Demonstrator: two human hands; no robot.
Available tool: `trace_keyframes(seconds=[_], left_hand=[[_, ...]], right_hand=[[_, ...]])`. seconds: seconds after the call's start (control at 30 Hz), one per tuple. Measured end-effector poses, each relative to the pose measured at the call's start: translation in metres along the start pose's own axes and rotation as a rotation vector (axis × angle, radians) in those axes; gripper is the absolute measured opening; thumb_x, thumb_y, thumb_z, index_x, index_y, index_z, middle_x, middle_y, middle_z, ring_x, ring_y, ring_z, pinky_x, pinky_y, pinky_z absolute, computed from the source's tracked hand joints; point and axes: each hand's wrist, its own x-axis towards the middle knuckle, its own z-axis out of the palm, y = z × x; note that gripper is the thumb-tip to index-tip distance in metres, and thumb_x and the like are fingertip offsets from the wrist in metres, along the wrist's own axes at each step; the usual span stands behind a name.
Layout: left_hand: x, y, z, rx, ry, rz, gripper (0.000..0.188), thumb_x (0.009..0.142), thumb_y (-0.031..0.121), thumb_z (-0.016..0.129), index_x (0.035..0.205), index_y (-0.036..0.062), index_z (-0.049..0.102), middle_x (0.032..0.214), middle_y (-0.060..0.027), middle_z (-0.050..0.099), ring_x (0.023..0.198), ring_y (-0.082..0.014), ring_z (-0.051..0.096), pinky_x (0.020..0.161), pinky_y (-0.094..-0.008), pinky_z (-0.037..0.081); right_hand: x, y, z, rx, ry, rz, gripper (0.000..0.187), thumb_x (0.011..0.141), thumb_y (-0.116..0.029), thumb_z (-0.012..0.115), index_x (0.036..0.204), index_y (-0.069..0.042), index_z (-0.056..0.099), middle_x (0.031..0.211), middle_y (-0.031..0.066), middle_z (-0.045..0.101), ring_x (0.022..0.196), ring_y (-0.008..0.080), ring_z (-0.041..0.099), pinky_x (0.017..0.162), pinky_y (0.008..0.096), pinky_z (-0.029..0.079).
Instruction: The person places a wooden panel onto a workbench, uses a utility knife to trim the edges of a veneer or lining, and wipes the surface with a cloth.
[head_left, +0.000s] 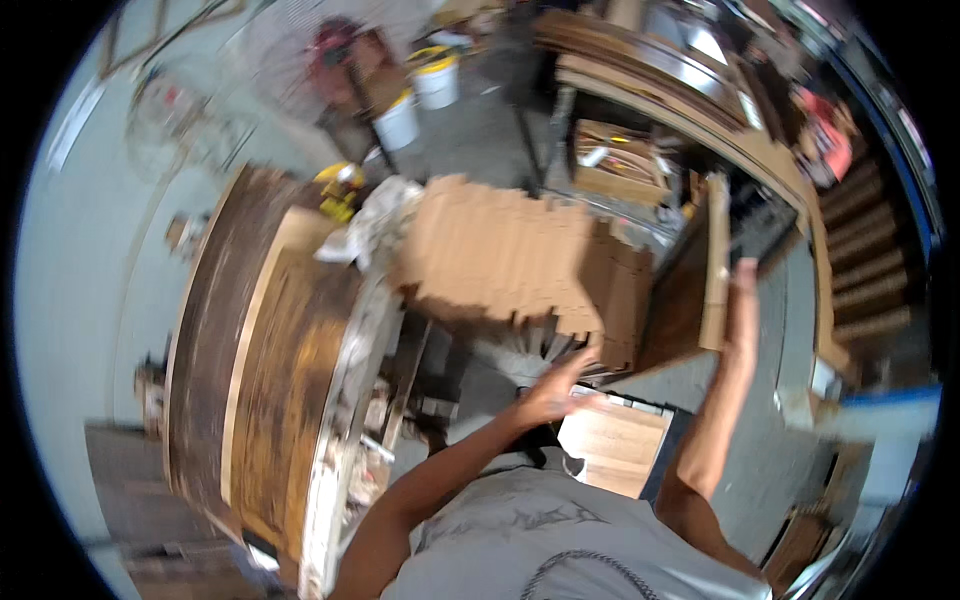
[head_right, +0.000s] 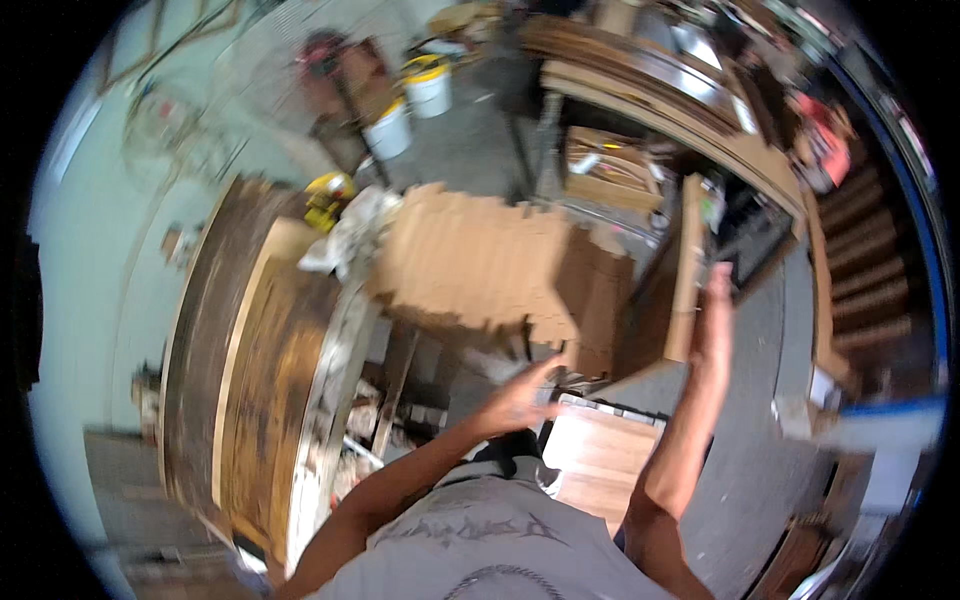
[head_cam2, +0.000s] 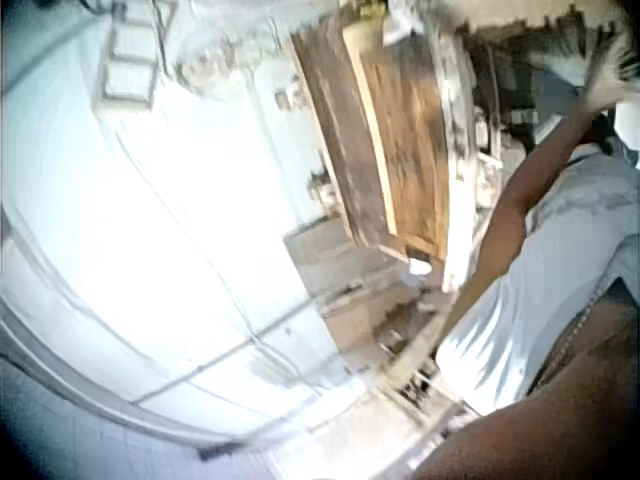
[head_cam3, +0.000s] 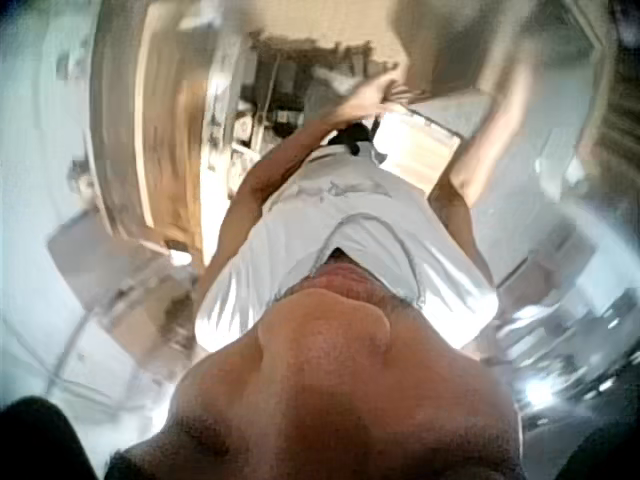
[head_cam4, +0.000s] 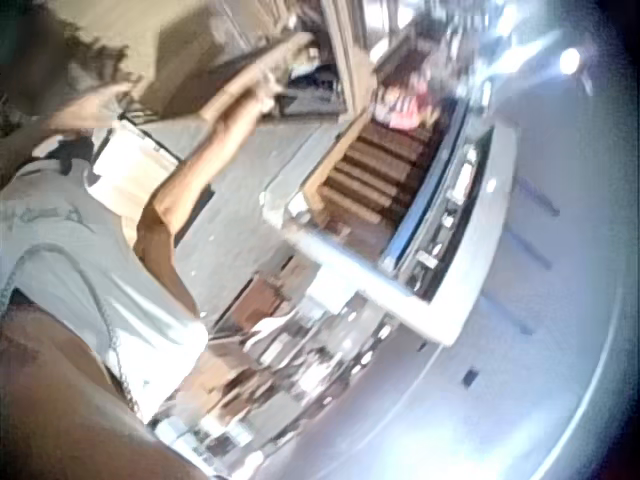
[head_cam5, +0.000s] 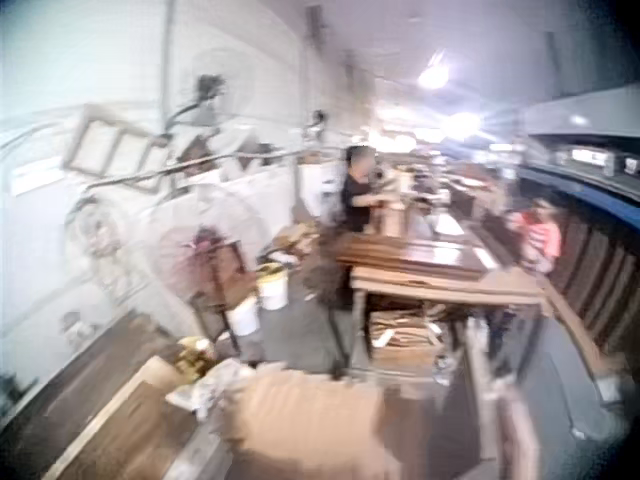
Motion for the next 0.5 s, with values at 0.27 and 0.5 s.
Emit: trace_keyframes(seconds=[0.27, 0.5], left_hand=[[-0.061, 0.101, -0.112, -1.107, 0.187, 0.262, 0.052, 0.086, 0.030, 0.063, 0.125, 0.0002, 0.044, 0.124, -0.0131, 0.050, 0.111, -0.0214, 0.050, 0.098, -0.0359, 0.035], [-0.231, 0.040, -0.312, -1.488, 0.588, 0.540, 0.030, 0.095, 0.025, 0.049, 0.115, 0.0028, 0.054, 0.102, -0.0088, 0.064, 0.093, -0.0186, 0.062, 0.083, -0.0336, 0.051]], right_hand=[[-0.336, -0.243, 0.215, 0.885, -1.679, -0.134, 0.067, 0.095, -0.046, 0.033, 0.131, 0.011, 0.036, 0.136, 0.0285, 0.037, 0.115, 0.0313, 0.050, 0.111, 0.0425, 0.020], [-0.469, -0.045, 0.267, 0.009, -2.034, 0.788, 0.049, 0.091, -0.031, 0.048, 0.127, 0.004, 0.046, 0.134, 0.0178, 0.045, 0.122, 0.0268, 0.044, 0.106, 0.0393, 0.029]])
